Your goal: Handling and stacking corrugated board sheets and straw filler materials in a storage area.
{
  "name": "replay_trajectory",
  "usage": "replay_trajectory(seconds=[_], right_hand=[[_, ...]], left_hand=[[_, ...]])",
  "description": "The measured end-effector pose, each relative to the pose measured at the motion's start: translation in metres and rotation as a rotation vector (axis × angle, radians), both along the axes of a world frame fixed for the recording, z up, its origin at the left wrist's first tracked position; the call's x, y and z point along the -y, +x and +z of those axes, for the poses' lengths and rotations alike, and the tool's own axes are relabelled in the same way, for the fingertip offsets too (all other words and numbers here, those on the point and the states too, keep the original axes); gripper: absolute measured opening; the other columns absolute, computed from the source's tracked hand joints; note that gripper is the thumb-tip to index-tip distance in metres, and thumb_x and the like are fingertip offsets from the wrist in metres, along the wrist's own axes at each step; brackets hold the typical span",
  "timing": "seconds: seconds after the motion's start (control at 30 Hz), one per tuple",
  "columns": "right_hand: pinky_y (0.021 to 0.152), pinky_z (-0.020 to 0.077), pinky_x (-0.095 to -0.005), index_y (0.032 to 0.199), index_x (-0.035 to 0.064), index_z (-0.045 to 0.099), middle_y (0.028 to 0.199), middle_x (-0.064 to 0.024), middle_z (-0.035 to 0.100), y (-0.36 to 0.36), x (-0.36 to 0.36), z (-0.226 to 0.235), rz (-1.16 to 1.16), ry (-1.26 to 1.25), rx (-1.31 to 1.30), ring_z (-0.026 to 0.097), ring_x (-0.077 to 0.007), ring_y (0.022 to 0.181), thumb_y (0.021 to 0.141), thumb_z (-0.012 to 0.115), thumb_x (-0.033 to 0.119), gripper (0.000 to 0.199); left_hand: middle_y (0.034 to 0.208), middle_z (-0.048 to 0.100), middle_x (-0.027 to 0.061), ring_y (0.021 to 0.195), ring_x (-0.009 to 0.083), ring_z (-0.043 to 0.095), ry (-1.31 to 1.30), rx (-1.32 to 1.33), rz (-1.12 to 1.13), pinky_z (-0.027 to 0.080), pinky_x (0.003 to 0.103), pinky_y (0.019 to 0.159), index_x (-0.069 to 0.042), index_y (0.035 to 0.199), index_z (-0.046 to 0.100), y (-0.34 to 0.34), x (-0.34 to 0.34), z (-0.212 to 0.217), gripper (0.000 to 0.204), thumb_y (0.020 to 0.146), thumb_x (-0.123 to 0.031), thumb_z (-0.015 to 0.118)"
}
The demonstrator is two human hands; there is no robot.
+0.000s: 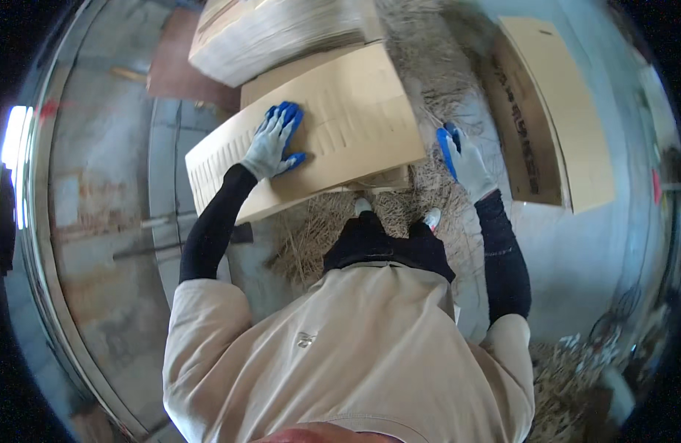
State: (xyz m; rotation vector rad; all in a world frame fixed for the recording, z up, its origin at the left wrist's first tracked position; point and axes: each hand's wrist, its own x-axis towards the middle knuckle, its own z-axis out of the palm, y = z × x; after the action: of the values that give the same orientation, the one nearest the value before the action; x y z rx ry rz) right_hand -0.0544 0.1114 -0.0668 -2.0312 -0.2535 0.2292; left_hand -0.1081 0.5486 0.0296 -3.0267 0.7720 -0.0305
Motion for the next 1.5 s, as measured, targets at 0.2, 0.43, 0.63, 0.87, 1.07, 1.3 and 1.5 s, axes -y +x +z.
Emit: replay_trajectory(seconds=[0.2, 0.43, 0.63, 0.87, 1.07, 1.3, 1.5], right_hand=[[0.104, 0.0382, -0.0315, 0.135, -0.0033, 0.049, 0.131, -0.0192, 0.057, 0.007, -0.05, 0.026, 0.07, 0.005, -0.065, 0.052, -0.0243, 0.124, 0.102, 0.048, 0.029, 0.047], [0.111, 0.0321, -0.0319, 0.138, -0.0037, 0.048, 0.14, -0.0155, 0.052, 0.063, -0.05, -0.013, 0.201, 0.21, -0.212, 0.047, -0.0204, 0.129, 0.103, 0.045, 0.03, 0.049], [0.112, 0.0305, -0.0311, 0.141, -0.003, 0.044, 0.143, -0.0122, 0.049, 0.088, -0.07, 0.024, 0.133, 0.153, -0.426, 0.043, -0.0174, 0.132, 0.102, 0.045, 0.037, 0.057], [0.102, 0.0402, -0.0293, 0.132, -0.0002, 0.056, 0.127, -0.009, 0.062, 0.074, -0.09, 0.039, 0.166, -0.026, -0.201, 0.055, -0.0169, 0.118, 0.098, 0.057, 0.03, 0.046], [0.093, 0.0451, -0.0264, 0.124, 0.0005, 0.06, 0.116, -0.0037, 0.064, 0.068, -0.107, 0.05, 0.018, 0.067, -0.46, 0.058, -0.0096, 0.103, 0.091, 0.07, 0.021, 0.04], [0.093, 0.045, -0.0264, 0.124, 0.0004, 0.058, 0.113, -0.0041, 0.065, 0.071, -0.1, 0.044, 0.038, 0.063, -0.411, 0.059, -0.0102, 0.101, 0.088, 0.073, 0.025, 0.046], [0.091, 0.0467, -0.0261, 0.119, -0.0001, 0.06, 0.111, -0.0038, 0.066, 0.07, -0.106, 0.052, 0.052, 0.093, -0.386, 0.06, -0.0102, 0.099, 0.089, 0.073, 0.021, 0.04]], left_hand=[[0.143, 0.041, 0.0265, 0.136, 0.0427, 0.036, -0.111, 0.203, 0.266, 0.029, 0.049, 0.114, 0.004, 0.142, 0.037, -0.03, -0.031, 0.008, 0.088, 0.078, -0.046, 0.072], [0.133, 0.056, 0.0191, 0.12, 0.0286, 0.056, -0.639, 0.158, 1.436, 0.042, 0.036, 0.101, 0.004, 0.137, 0.047, -0.181, -0.248, 0.0, 0.079, 0.085, -0.053, 0.066], [0.119, 0.064, 0.0077, 0.112, 0.0145, 0.058, -1.446, -0.289, 1.533, 0.043, 0.029, 0.096, 0.002, 0.126, 0.058, -0.203, -0.256, -0.017, 0.056, 0.094, -0.044, 0.059], [0.1, 0.063, -0.0019, 0.09, 0.0051, 0.055, -1.632, -0.442, 1.147, 0.045, 0.024, 0.081, -0.003, 0.109, 0.064, -0.208, -0.239, -0.053, 0.029, 0.097, -0.03, 0.059], [0.1, 0.063, -0.0026, 0.089, 0.0044, 0.056, -1.562, -0.442, 1.117, 0.045, 0.024, 0.079, -0.005, 0.111, 0.064, -0.207, -0.232, -0.036, 0.028, 0.097, -0.028, 0.059], [0.111, 0.064, 0.0003, 0.099, 0.0082, 0.059, -1.59, -0.486, 1.101, 0.045, 0.025, 0.088, -0.002, 0.122, 0.06, -0.201, -0.235, -0.033, 0.036, 0.097, -0.027, 0.059], [0.109, 0.065, -0.001, 0.097, 0.0073, 0.058, -1.681, -0.48, 1.144, 0.045, 0.025, 0.087, -0.003, 0.118, 0.062, -0.212, -0.245, -0.052, 0.033, 0.096, -0.026, 0.06]])
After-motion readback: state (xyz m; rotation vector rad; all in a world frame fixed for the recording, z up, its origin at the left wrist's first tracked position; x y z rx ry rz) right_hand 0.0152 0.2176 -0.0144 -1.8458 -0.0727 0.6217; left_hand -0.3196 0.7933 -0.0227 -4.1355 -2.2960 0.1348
